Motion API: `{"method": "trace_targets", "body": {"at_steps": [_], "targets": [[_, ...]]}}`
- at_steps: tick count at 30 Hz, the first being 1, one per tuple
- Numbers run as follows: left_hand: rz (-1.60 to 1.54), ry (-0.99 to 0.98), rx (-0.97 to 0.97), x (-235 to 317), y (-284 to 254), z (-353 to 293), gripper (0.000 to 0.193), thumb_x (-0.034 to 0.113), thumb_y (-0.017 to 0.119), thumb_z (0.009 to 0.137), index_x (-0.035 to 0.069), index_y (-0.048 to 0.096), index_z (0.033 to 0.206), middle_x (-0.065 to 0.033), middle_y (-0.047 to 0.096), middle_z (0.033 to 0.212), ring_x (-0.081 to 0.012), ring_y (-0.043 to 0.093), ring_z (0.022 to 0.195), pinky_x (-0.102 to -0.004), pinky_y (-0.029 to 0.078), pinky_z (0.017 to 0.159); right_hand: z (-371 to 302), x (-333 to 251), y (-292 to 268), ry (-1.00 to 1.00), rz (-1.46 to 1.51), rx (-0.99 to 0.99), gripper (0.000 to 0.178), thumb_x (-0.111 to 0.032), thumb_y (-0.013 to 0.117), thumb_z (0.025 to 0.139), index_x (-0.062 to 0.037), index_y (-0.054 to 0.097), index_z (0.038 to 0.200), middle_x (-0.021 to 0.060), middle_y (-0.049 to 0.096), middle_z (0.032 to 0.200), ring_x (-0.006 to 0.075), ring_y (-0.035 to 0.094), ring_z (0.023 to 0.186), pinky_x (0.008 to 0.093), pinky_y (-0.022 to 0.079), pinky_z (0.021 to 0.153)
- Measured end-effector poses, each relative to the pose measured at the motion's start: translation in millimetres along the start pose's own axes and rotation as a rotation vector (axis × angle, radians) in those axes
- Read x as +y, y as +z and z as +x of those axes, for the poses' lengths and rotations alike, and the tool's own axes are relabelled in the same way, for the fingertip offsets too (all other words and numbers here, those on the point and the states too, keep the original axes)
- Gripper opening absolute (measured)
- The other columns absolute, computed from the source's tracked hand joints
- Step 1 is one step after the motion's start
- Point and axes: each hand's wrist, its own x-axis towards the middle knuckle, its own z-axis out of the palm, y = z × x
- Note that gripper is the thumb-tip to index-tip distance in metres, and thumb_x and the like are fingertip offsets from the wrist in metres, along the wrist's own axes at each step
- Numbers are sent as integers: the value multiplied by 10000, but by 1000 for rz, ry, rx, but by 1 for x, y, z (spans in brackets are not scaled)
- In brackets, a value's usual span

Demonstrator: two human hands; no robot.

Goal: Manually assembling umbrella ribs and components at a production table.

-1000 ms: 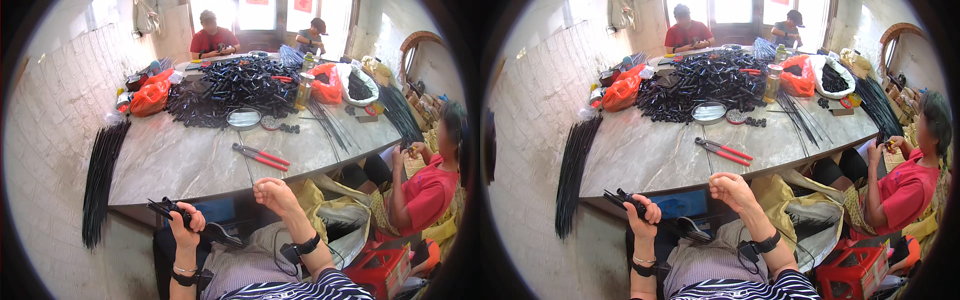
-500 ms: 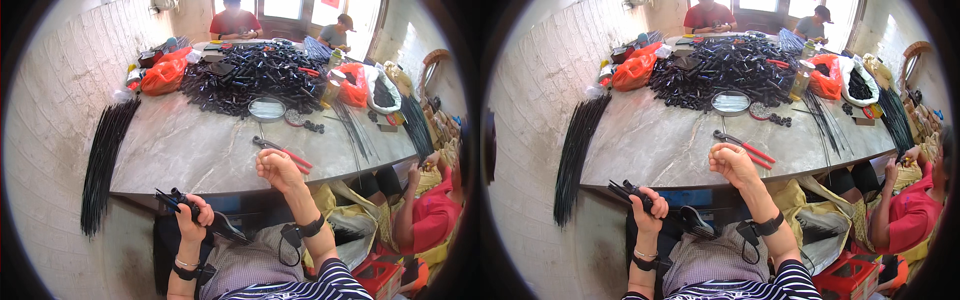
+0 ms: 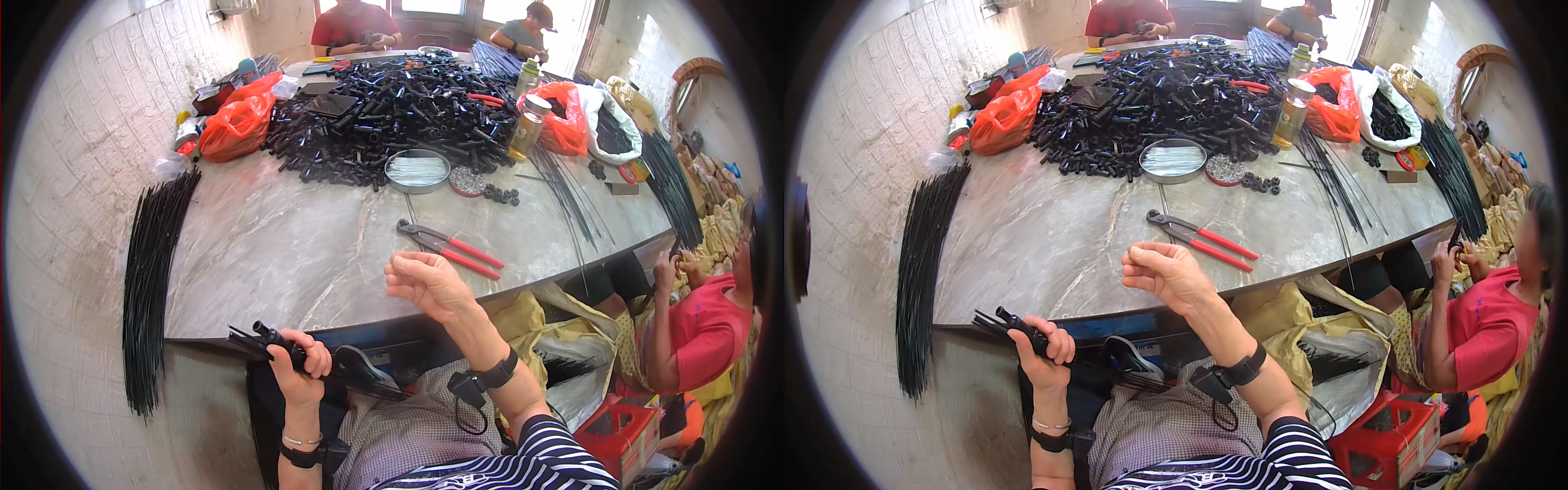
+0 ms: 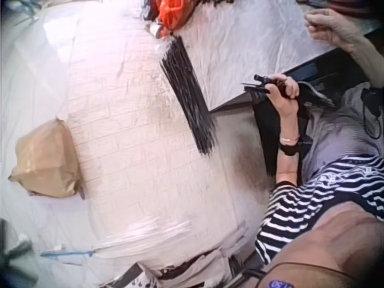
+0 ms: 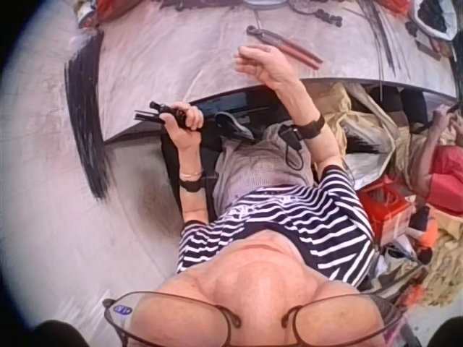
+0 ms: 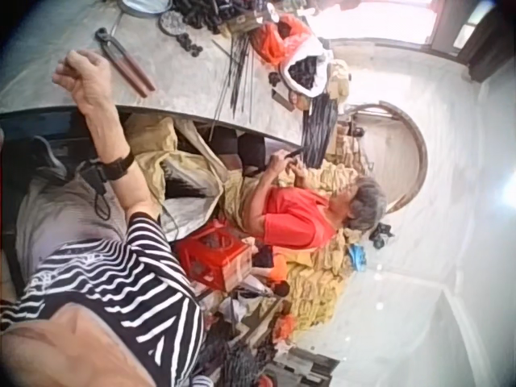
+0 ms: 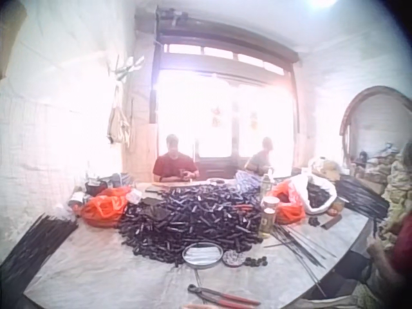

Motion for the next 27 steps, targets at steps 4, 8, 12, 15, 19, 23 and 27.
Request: {"method": "trace_targets", "body": {"at_steps": [4,8,12,15,19,23,27], "targets": [[16,12,10,0,0,1,548,597,389,936,64,506,880,34,326,515,-84,301,408,-247,274,398,2,2,6,25,-32,5,143,-107,631,894,12,648,972,116,672,910,178,667,796,326,591,705],[-15,-20,11,-2,2,7,537,571,425,934,44,522,903,19,347,525,-95,330,429,-253,293,414,-3,9,14,-44,-118,22,154,-138,615,913,-6,658,980,91,670,901,162,653,794,310,576,694],[92,13,5,1,11,14,550,577,403,936,45,537,968,37,319,525,-75,301,420,-241,287,403,-15,15,22,-93,-162,-9,160,-141,599,925,-7,664,983,74,669,893,150,642,793,302,562,695],[149,26,15,1,22,17,615,600,424,905,20,547,1070,44,312,526,-63,292,418,-231,286,402,-25,22,25,-132,-205,-36,167,-131,594,929,9,665,983,68,670,890,139,636,792,296,554,715],[192,24,-3,-1,31,14,637,613,422,898,16,543,1084,46,311,519,-61,288,415,-231,284,404,-42,30,36,-199,-283,-48,134,-92,599,915,20,670,934,56,652,863,132,617,787,290,529,720],[216,13,-10,-2,38,10,652,619,423,893,18,539,1118,47,304,517,-61,281,412,-232,279,404,-46,30,40,-215,-342,-139,104,-19,648,863,37,690,940,53,668,881,110,616,798,241,509,736],[194,-37,1,-2,53,15,692,619,410,899,8,512,1205,49,317,537,-54,277,420,-228,268,409,-45,33,44,-428,-450,-196,97,23,650,843,20,685,933,52,606,927,136,610,767,241,508,711]]}}
